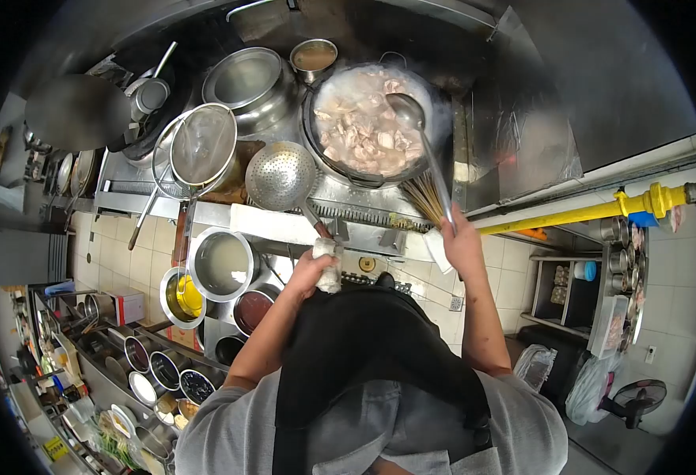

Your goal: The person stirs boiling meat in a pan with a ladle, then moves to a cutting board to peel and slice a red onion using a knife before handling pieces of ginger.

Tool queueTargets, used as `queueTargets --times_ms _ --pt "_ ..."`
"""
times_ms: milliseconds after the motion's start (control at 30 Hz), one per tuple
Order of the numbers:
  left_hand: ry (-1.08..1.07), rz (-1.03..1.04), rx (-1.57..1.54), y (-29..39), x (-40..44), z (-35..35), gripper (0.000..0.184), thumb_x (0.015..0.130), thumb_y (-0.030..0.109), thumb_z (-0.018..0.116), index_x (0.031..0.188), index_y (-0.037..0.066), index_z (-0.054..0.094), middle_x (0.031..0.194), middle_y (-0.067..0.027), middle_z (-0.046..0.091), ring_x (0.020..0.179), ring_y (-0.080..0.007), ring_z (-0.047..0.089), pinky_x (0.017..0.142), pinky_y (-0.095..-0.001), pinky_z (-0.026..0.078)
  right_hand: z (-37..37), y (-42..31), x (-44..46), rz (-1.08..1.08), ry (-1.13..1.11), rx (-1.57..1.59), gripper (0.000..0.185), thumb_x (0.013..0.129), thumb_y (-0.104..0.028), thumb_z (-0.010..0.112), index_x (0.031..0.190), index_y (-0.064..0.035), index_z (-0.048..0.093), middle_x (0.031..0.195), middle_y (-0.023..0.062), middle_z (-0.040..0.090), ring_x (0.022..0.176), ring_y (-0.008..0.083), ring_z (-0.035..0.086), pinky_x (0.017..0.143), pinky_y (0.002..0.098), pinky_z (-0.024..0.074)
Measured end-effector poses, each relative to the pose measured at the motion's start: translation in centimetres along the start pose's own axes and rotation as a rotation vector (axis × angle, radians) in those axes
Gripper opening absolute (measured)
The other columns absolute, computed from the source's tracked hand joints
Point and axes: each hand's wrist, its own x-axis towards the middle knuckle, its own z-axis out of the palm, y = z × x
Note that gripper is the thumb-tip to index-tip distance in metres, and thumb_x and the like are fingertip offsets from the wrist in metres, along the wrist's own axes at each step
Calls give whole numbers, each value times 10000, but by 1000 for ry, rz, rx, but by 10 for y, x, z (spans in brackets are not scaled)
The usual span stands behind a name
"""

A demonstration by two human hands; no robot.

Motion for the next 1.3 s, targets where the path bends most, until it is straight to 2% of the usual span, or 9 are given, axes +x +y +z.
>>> queueTargets --times_ms 200,267,367,567,667,900,967,1100,1300 --pt "1 29 -35 -4 -4 -8 401 873 84 687 1240 -61 615 1116 -127 708 978 -225 692 866 -372 562 8 17 12 -7 32 -68 479 1029 -268 586 1413 18 562 967 326 708 840 448 723 757 490 574" --pt "6 26 -41 -6 -3 -7 405 873 87 689 1242 -61 616 1117 -128 708 975 -227 693 864 -373 564 27 10 18 317 -236 272 429 1046 -296 591 1358 -1 580 738 205 668 502 287 633 485 419 519" --pt "-11 8 -45 -4 -1 0 412 872 93 692 1245 -64 615 1122 -133 708 973 -232 696 859 -374 568 53 4 33 495 -278 796 441 1066 -316 577 1432 -81 501 619 5 461 394 83 403 319 291 329" --pt "30 6 -11 5 0 8 427 872 95 685 1256 -74 606 1112 -145 706 971 -243 701 850 -384 578 20 11 38 424 -184 693 520 1057 -329 590 1506 -84 495 613 16 493 377 86 393 330 282 324" --pt "19 -18 2 0 3 4 439 864 94 693 1260 -74 602 1103 -144 707 954 -243 704 840 -386 582 13 35 75 -71 146 98 483 1029 -348 604 1373 -10 618 929 301 721 768 411 737 705 437 584" --pt "53 32 -24 -3 -1 0 443 854 85 698 1257 -74 600 1093 -145 712 937 -244 706 820 -381 584 37 53 175 -49 136 -125 508 1032 -338 580 1412 -1 568 1044 349 688 983 516 672 862 506 556" --pt "81 47 -20 -5 -5 0 384 867 101 699 1214 -39 615 1057 -107 706 884 -220 692 784 -372 566 78 78 193 -98 94 -13 534 1033 -346 593 1423 18 554 1040 336 706 875 469 715 821 467 566" --pt "95 59 -40 -14 -4 -5 420 856 82 692 1240 -71 612 1091 -134 717 939 -235 702 829 -376 576 103 33 173 606 -388 1203 452 1064 -408 580 1404 -113 549 686 30 514 405 90 395 356 291 348" --pt "108 39 -34 -15 -15 -3 331 873 88 682 1178 -30 634 1001 -86 701 866 -201 687 775 -361 565 84 50 160 800 -796 1715 350 1069 -407 574 1329 -174 555 656 -12 461 414 69 373 340 251 318"
